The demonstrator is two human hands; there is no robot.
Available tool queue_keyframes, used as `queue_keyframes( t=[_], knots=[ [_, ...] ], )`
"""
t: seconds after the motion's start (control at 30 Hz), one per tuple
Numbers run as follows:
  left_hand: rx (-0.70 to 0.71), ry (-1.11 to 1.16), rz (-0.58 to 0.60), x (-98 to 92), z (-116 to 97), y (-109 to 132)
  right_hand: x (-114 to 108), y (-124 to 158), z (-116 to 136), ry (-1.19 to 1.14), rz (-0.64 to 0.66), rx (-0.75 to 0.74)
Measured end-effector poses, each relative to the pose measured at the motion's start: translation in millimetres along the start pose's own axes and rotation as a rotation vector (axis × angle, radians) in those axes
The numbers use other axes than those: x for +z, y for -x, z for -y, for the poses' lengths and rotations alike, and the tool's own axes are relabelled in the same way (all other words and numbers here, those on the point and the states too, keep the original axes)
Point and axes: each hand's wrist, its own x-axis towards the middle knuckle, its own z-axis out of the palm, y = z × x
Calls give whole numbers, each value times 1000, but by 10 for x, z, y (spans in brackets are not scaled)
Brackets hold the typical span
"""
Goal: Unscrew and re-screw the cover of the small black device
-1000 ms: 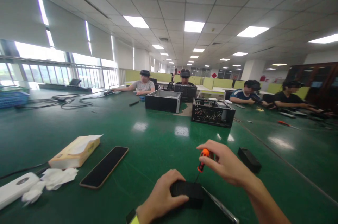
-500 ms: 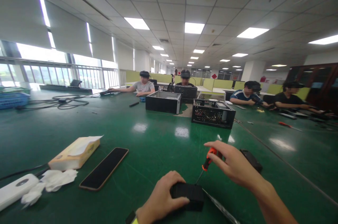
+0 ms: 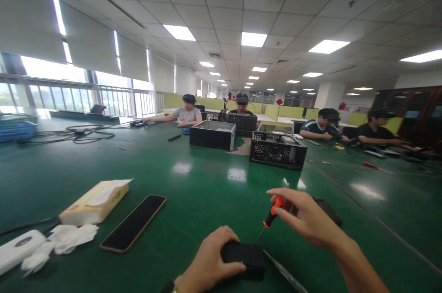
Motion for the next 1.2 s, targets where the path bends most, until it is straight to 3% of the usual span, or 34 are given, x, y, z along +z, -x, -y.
queue_keyframes(
  t=[0.17,0.33,0.53,0.73,0.9,1.07,1.2],
  knots=[
    [-74,-52,-4,-15,-6,-12,10,-9,12,103,-10,45],
    [-58,-64,-23,-4,24,-18,0,5,19,-5,2,-30],
    [-73,-72,-20,-18,10,-17,-3,3,25,120,12,60],
    [-85,-71,-16,-12,2,-6,-41,12,17,5,23,-44],
    [-106,-74,-6,-13,-7,-5,-39,33,29,101,20,58],
    [-86,-76,-18,-4,8,-11,-49,31,32,19,11,-26],
    [-82,-75,-14,3,18,-8,-53,33,16,67,25,34]
  ],
)
